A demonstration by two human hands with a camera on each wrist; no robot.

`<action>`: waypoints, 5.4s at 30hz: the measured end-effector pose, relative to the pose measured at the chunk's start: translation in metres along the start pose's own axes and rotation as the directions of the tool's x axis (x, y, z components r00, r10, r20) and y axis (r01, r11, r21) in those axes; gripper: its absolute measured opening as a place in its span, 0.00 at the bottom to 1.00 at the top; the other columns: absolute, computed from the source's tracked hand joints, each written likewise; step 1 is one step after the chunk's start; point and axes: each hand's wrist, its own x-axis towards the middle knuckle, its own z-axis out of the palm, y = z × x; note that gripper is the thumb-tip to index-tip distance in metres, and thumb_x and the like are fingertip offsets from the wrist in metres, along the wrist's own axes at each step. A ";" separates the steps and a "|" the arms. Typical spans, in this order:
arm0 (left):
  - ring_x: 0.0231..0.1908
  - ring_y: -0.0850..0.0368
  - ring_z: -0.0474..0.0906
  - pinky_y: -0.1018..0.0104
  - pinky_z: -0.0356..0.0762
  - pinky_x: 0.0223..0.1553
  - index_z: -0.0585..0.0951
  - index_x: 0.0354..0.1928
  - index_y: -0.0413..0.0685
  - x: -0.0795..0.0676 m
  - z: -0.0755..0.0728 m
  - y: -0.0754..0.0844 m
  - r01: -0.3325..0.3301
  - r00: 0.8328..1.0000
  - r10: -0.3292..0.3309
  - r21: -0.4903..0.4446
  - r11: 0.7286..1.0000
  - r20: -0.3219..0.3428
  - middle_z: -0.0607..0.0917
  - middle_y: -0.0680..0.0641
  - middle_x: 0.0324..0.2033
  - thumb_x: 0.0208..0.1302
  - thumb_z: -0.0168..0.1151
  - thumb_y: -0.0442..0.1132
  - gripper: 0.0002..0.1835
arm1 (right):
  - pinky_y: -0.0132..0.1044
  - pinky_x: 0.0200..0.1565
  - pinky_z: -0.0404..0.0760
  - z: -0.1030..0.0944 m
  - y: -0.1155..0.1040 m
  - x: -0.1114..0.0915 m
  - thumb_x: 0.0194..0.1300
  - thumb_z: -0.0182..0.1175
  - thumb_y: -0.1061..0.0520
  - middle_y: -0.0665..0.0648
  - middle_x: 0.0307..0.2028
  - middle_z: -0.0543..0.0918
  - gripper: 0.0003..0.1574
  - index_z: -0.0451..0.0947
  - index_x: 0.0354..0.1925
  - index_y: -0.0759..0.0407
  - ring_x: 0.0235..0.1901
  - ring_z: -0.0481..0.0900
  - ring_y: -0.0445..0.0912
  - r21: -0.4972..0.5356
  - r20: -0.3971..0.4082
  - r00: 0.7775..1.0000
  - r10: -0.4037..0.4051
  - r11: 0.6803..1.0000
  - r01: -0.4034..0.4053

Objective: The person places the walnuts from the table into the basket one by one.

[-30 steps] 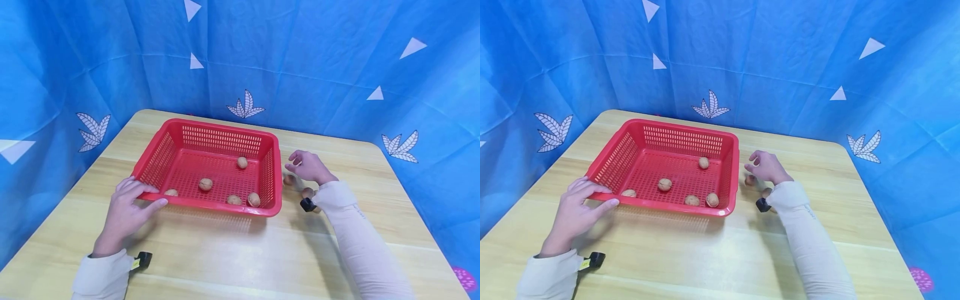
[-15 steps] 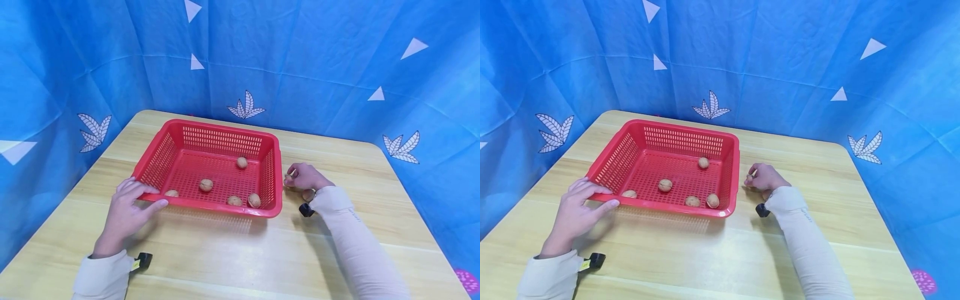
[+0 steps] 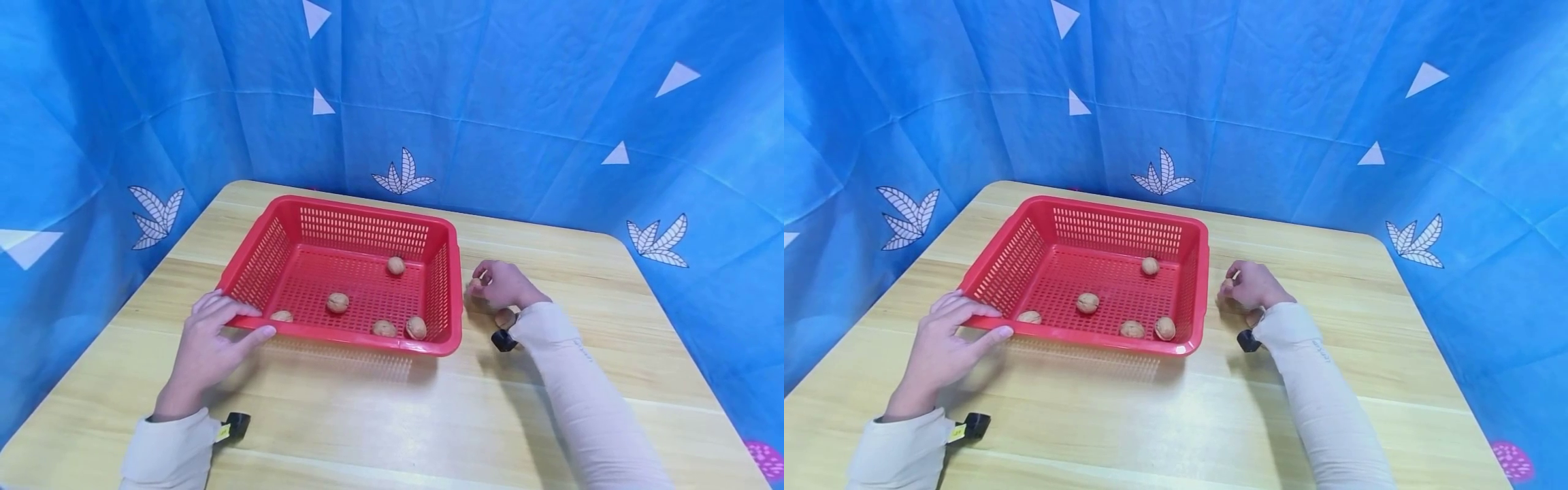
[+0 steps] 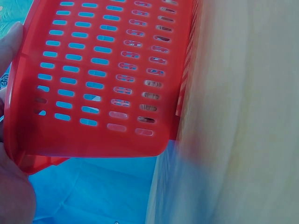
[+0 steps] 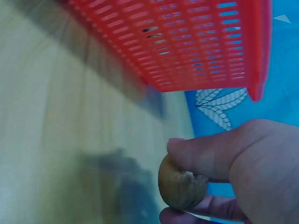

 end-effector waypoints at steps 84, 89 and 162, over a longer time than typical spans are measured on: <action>0.38 0.54 0.74 0.51 0.63 0.55 0.83 0.32 0.43 0.000 0.000 0.001 0.009 1.000 -0.009 0.011 1.000 -0.003 0.85 0.46 0.31 0.37 0.80 0.38 0.18 | 0.43 0.41 0.80 -0.041 -0.101 0.008 0.65 0.63 0.52 0.59 0.43 0.79 0.20 0.76 0.51 0.61 0.42 0.78 0.52 0.044 -0.087 0.992 -0.086 0.995 0.090; 0.39 0.54 0.74 0.52 0.63 0.55 0.83 0.32 0.44 -0.001 0.001 0.001 0.011 1.000 -0.011 0.011 1.000 0.001 0.85 0.46 0.31 0.37 0.81 0.38 0.18 | 0.45 0.40 0.80 -0.044 -0.081 0.001 0.65 0.62 0.51 0.61 0.43 0.79 0.20 0.76 0.50 0.63 0.40 0.80 0.53 0.073 -0.112 0.992 -0.062 0.995 0.070; 0.39 0.51 0.75 0.53 0.63 0.54 0.83 0.32 0.45 0.002 0.001 0.003 -0.014 1.000 0.014 0.019 1.000 -0.005 0.86 0.46 0.31 0.37 0.80 0.38 0.18 | 0.42 0.35 0.72 -0.046 0.035 -0.057 0.63 0.60 0.57 0.58 0.33 0.76 0.20 0.74 0.50 0.68 0.27 0.74 0.47 0.041 0.003 0.999 0.051 0.998 -0.051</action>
